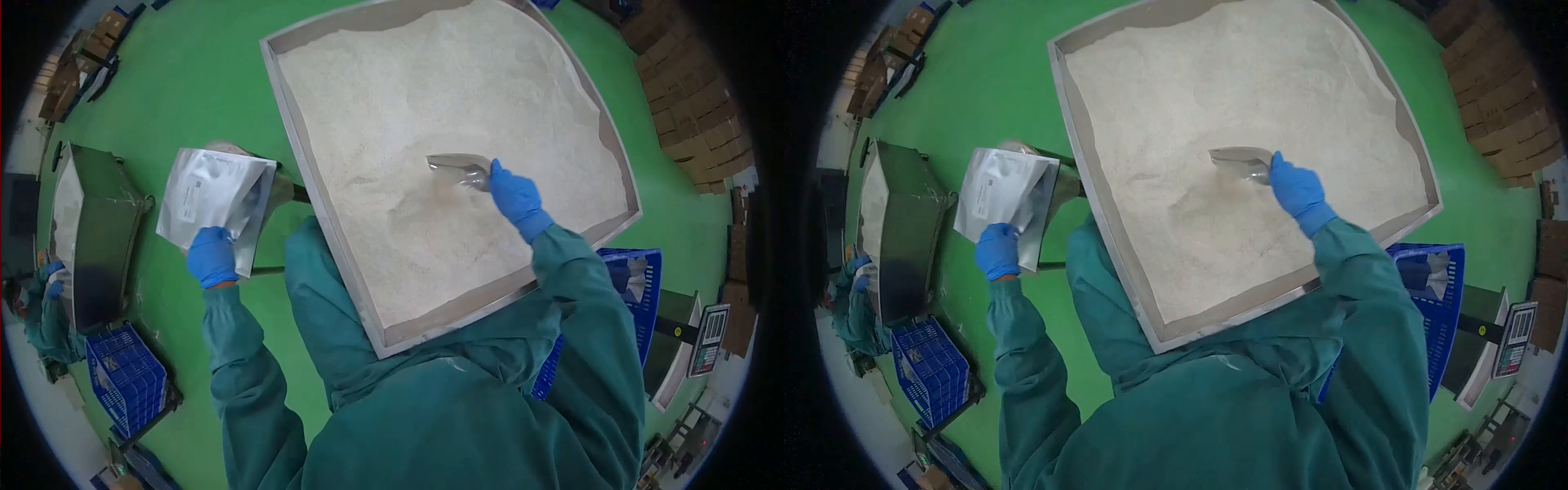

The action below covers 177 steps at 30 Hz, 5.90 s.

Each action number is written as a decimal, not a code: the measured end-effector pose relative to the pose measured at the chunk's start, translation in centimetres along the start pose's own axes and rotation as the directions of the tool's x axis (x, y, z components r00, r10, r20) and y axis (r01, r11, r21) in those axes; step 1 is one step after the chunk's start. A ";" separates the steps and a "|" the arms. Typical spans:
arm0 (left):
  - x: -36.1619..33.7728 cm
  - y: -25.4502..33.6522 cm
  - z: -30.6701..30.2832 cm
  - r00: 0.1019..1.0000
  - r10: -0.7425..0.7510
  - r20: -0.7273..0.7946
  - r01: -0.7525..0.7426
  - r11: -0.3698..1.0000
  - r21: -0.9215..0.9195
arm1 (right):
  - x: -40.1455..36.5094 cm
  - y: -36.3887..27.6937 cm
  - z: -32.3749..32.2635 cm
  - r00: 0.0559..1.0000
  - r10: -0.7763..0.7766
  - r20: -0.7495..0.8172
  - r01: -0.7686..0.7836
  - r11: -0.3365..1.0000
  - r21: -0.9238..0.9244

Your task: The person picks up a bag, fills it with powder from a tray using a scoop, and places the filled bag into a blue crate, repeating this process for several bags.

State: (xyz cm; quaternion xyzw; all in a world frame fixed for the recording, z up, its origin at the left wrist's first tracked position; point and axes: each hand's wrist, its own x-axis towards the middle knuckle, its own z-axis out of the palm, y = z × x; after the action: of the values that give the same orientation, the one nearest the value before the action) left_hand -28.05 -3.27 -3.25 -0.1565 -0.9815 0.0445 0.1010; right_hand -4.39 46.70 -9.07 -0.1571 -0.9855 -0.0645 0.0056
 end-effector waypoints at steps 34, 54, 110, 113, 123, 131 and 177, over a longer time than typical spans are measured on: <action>0.3 18.1 -19.3 0.925 0.378 -0.022 -0.356 0.846 -0.397 | -47.1 36.5 -6.3 0.443 0.894 0.059 -0.867 0.445 -0.223; 1.6 21.9 -17.6 0.958 0.215 -0.192 -0.286 0.783 -0.553 | -24.1 21.8 -17.0 0.769 0.638 0.044 -0.620 0.726 0.298; 7.2 28.3 -4.1 0.910 0.412 0.031 -0.281 0.673 -0.684 | 5.3 6.0 -22.8 0.970 -0.194 0.149 0.223 0.950 -0.219; 6.7 27.3 -5.5 0.876 0.482 -0.005 -0.357 0.642 -0.679 | 5.6 9.1 -6.0 0.976 -0.193 0.100 0.205 0.969 -0.137; 7.9 27.1 -4.1 0.900 0.393 -0.189 -0.406 0.594 -0.695 | -1.6 0.6 3.4 0.824 -0.172 0.540 -0.122 0.877 0.465; 6.6 28.4 -4.5 0.888 0.441 -0.130 -0.418 0.654 -0.631 | 1.1 3.2 -24.6 0.882 -0.012 0.472 -0.187 0.909 0.372; 6.4 27.8 -4.8 0.926 0.378 -0.012 -0.288 0.685 -0.670 | 4.8 1.1 -27.8 0.909 -0.182 0.375 0.261 0.950 -0.173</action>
State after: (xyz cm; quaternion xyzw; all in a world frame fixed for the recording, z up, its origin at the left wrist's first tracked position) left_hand -24.71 25.39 -0.70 -0.3547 -0.8923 -0.2774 -0.0335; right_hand -8.89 45.68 18.84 -0.0523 -0.9685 -0.1434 -0.1966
